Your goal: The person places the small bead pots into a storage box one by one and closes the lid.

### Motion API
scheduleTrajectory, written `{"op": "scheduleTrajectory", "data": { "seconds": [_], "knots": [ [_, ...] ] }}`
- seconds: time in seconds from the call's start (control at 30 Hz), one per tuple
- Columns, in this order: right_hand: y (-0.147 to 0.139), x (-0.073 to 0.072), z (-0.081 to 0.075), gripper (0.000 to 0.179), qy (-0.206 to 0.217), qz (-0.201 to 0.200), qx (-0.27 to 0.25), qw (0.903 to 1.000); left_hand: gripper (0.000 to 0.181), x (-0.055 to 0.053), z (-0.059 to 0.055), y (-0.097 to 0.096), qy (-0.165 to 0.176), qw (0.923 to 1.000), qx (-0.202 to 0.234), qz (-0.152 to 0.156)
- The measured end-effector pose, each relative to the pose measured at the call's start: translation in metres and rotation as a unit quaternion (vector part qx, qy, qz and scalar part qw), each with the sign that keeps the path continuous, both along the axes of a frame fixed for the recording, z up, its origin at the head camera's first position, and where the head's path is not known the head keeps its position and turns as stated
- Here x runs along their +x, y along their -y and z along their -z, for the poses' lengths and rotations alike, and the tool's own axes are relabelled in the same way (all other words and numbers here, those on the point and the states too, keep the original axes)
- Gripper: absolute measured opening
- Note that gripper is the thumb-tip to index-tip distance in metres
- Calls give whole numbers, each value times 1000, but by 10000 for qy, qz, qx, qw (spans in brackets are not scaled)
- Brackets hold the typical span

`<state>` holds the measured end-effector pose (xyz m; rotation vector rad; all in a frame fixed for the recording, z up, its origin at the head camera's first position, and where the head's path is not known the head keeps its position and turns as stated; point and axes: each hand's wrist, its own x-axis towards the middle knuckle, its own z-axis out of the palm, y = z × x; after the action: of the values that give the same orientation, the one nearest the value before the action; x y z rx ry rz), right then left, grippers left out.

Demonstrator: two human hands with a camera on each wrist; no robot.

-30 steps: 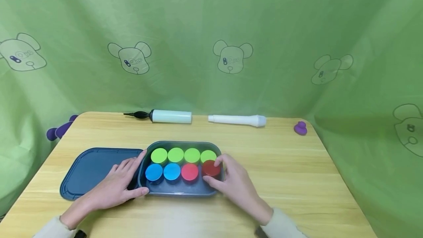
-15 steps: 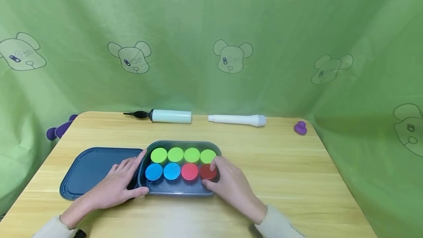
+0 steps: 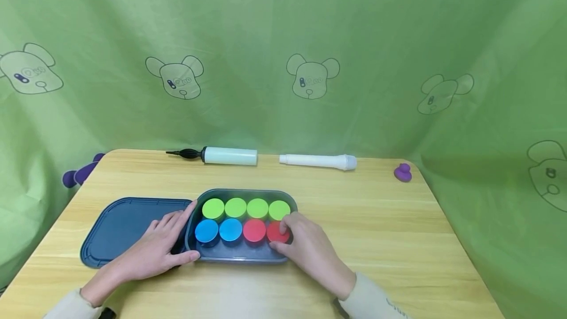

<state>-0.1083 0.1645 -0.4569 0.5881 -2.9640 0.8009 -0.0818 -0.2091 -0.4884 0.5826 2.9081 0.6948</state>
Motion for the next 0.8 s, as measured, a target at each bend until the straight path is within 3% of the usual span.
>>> {"op": "scheduleTrajectory", "data": {
  "seconds": [0.23,0.43,0.6,0.8],
  "knots": [
    [-4,6,1,38,-679,-100,146,9975,111,0,-2,0,68,10000,-2,8],
    [-17,12,5,41,-1398,-506,-105,9888,111,0,-5,-1,210,9997,136,0],
    [-29,15,8,53,-899,-534,-249,9942,111,1,-8,-2,16,9999,123,30],
    [-37,13,12,86,-168,-494,-436,9977,106,6,-10,0,-276,9993,257,-69]
  ]
}}
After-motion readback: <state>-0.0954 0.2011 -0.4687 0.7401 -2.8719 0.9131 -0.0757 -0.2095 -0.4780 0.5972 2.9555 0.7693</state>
